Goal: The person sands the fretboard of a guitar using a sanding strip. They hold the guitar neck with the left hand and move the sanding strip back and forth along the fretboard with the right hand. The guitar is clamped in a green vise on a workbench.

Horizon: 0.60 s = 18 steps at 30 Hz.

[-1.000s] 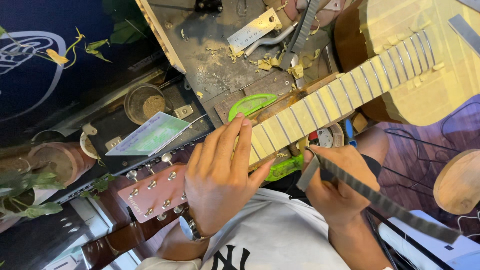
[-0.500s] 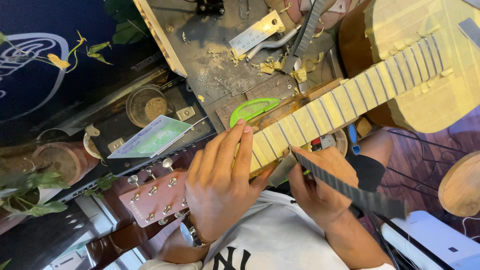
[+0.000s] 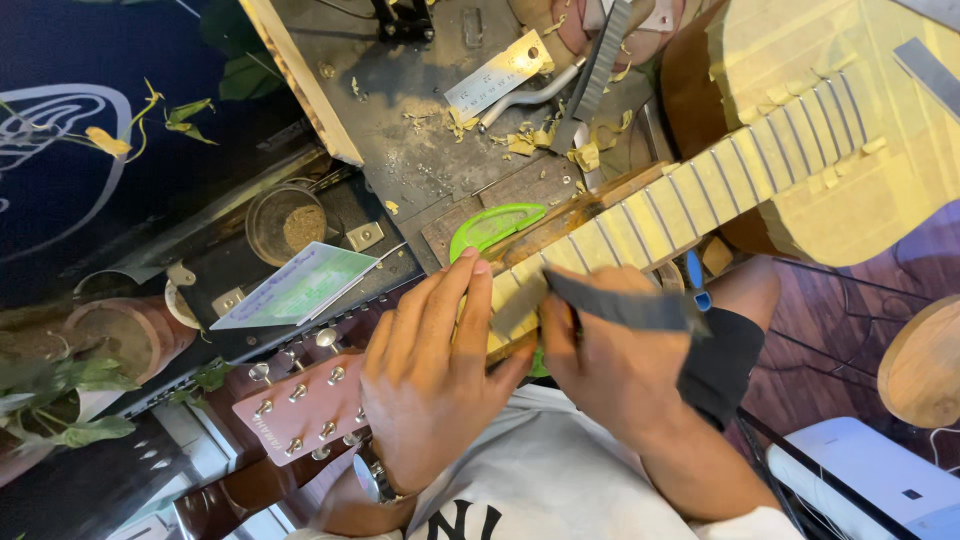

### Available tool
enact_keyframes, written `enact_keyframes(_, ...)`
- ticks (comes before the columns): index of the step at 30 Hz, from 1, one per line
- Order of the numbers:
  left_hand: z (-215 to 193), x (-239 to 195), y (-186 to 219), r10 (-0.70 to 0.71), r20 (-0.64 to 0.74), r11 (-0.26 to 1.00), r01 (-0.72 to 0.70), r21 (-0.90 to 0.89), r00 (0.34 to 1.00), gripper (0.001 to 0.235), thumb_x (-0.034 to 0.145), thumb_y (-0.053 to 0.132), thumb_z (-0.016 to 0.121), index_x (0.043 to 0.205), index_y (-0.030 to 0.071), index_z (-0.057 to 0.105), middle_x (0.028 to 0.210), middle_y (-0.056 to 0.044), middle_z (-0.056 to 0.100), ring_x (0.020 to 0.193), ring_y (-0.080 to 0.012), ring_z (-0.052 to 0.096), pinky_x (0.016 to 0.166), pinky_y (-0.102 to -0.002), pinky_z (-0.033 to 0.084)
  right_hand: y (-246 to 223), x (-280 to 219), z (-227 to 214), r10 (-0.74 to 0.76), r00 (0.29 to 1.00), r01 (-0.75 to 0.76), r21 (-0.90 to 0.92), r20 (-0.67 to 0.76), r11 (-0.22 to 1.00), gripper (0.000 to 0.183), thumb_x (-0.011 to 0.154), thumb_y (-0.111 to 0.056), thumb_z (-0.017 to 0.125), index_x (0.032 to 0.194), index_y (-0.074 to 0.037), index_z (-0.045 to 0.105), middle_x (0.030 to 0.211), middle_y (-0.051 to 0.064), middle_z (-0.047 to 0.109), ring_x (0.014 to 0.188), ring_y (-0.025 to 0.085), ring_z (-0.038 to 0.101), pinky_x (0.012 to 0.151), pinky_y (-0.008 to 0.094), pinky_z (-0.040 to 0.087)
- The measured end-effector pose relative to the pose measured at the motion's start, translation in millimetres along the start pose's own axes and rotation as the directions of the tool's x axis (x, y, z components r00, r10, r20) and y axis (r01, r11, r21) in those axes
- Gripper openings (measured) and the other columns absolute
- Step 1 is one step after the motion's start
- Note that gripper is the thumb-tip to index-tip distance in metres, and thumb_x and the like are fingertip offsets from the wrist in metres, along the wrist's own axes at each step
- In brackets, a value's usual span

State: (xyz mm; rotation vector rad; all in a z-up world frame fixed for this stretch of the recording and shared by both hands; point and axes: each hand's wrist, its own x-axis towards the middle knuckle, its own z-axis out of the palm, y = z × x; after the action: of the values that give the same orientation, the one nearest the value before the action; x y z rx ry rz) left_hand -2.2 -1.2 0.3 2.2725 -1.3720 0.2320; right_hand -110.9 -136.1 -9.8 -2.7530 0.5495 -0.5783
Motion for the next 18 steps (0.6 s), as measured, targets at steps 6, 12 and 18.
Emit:
enact_keyframes(6,-1,6,0,-0.014,-0.023,1.0,0.014,0.017,1.0,0.05,0.103,0.048,0.057,0.117,0.002,0.068,0.123,-0.012,0.072,0.1,-0.028,0.072,0.074,-0.038,0.054,-1,-8,-13,-0.087,0.994,0.089,0.028,-0.063,0.996,0.005,0.1,-0.006,0.064,0.098,-0.002,0.066,0.074,0.01,0.056,0.06,0.027,0.05,0.054,0.038,0.036)
enact_keyframes(12,-1,-1,-1,0.033,0.025,0.999,-0.034,0.031,0.999,0.05,0.097,0.041,0.072,0.124,0.0,0.065,0.129,-0.014,0.069,0.105,-0.0294,0.07,0.078,-0.041,0.054,-1,17,-2,-0.107,0.989,0.112,0.045,-0.1,0.993,0.009,0.1,-0.006,0.06,0.096,-0.004,0.068,0.07,0.008,0.05,0.061,0.028,0.05,0.056,0.04,0.039)
enact_keyframes(18,-2,-1,0,0.006,-0.014,0.999,-0.006,0.032,1.0,0.053,0.097,0.046,0.074,0.124,0.001,0.068,0.126,-0.012,0.07,0.104,-0.0289,0.068,0.083,-0.041,0.054,15,-42,-25,-0.057,0.997,0.06,0.076,-0.043,0.995,0.011,0.095,-0.002,0.063,0.085,-0.007,0.063,0.068,0.007,0.055,0.06,0.03,0.052,0.056,0.041,0.039)
